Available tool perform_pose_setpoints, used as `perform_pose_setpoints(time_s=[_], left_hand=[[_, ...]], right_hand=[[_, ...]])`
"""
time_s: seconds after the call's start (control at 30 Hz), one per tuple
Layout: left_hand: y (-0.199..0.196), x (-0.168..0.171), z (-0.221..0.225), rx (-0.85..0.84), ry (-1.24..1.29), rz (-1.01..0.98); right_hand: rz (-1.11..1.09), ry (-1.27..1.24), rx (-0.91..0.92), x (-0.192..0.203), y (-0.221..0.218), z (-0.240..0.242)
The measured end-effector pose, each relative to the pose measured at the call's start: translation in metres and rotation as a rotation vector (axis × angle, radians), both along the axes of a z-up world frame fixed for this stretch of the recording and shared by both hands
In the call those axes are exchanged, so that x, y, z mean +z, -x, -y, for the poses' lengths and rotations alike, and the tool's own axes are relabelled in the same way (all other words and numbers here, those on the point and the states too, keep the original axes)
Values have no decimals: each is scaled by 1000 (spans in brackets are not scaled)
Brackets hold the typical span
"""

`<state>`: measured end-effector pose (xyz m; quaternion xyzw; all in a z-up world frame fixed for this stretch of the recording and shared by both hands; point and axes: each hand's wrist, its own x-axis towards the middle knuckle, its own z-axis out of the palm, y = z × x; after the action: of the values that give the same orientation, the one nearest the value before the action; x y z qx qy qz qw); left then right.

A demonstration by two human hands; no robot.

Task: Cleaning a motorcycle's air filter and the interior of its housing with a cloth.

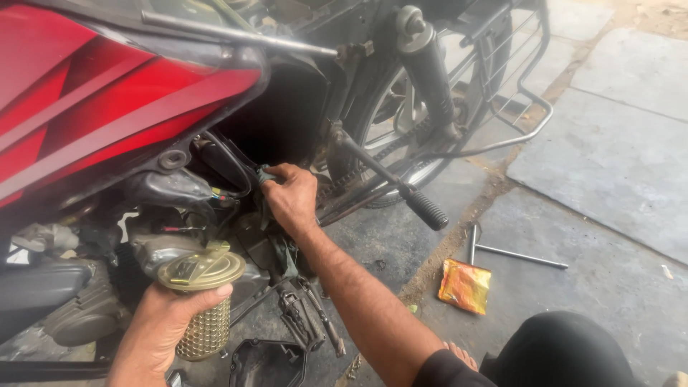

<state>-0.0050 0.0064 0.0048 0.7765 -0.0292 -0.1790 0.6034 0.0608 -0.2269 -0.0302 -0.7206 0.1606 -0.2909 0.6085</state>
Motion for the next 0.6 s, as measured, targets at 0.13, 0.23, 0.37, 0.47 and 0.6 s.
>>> perform_pose_setpoints(time_s=[0.13,0.23,0.37,0.47,0.6], left_hand=[[3,2,0,-6,37,9],[-3,5,2,-14,93,33],[1,-1,-3,1,54,11],[0,5,-1,3,42,17],[-1,4,-3,11,15,5]], right_hand=[[-104,-62,-118,4,0,6],[24,-43,-213,-5,7,6],[186,-150,-204,-34,48,-8],[279,-62,-170,-32,44,-14],[299,273,-110,-27,24,-23]])
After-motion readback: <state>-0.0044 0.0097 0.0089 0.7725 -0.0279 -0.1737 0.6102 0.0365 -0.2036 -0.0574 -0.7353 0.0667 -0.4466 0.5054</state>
